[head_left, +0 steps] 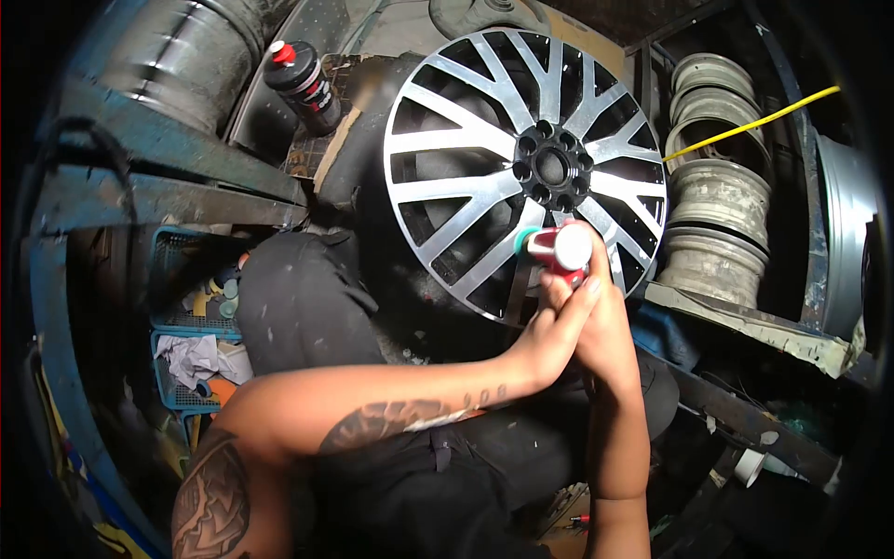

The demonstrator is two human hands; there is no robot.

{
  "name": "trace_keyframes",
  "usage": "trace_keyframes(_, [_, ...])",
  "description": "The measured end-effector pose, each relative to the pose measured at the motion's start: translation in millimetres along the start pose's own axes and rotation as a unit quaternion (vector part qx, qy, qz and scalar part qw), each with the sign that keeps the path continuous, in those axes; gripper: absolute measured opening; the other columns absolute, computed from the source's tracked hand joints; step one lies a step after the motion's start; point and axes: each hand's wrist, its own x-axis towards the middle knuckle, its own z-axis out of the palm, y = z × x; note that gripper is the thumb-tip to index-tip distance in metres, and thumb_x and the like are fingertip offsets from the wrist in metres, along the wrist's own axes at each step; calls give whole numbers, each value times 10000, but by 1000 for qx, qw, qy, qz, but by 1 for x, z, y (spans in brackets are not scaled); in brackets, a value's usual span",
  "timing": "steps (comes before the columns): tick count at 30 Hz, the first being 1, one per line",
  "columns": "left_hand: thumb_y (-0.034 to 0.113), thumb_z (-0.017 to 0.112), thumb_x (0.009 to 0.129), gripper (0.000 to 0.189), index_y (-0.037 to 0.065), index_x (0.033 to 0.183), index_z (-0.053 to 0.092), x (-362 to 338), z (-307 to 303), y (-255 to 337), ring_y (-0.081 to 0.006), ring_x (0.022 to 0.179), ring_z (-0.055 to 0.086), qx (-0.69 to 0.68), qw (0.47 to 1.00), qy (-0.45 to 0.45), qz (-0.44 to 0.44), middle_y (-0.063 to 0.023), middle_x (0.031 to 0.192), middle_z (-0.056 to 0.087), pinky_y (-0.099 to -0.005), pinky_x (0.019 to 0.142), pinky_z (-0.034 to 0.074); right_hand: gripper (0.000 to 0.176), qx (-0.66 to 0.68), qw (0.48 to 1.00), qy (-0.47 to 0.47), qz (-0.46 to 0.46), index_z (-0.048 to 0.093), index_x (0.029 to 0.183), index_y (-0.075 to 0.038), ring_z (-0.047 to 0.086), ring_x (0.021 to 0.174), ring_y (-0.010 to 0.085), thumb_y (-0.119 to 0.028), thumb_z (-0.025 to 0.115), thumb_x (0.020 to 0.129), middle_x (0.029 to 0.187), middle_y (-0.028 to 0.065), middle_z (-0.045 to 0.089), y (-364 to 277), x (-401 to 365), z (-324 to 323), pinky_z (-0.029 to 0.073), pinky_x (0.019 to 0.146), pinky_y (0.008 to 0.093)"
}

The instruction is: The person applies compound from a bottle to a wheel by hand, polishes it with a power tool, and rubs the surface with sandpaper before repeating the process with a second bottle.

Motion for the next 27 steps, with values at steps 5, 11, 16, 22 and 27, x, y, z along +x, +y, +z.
trace_keyframes(5, [735,438,1017,932,-81,1466,473,-18,1,0,-377,1379,547,63,995,68,-26,-315,1381,598,-381,1136,416,632,7,1000,-27,-13,423,1527,-136,758,1039,393,-288,729,995,1100,210,753,5,-11,9,570,855,428])
trace_keyframes(11, [580,485,1075,791,-26,1551,307,-60,-7,-14,-275,1377,502,76,987,139,-11,-234,1475,498,-358,1149,400,675,0,996,-59,-69,374,1576,-157,768,997,359,-291,701,1000,1124,206,755,5,-35,36,577,871,427])
trace_keyframes(16, [790,410,973,982,-81,1415,515,-8,-10,-3,-455,1332,582,113,984,111,78,-355,1328,624,-430,1094,456,628,27,998,20,-47,447,1500,-114,769,931,304,-388,713,1002,1063,180,765,25,-4,29,588,814,406])
trace_keyframes(22, [605,507,1040,729,14,1466,477,-19,-13,3,-269,1321,583,37,992,116,38,-203,1367,609,-355,1059,465,544,20,998,1,-58,492,1430,-92,738,922,268,-379,700,1018,1071,165,751,24,-4,41,565,793,401])
trace_keyframes(27, [620,535,1034,806,-17,1507,391,-69,-17,-26,-260,1305,564,-24,998,40,-49,-196,1404,564,-351,1076,470,561,104,994,-39,-6,450,1497,-95,715,945,217,-271,704,1028,1105,123,723,6,-63,48,558,825,366])
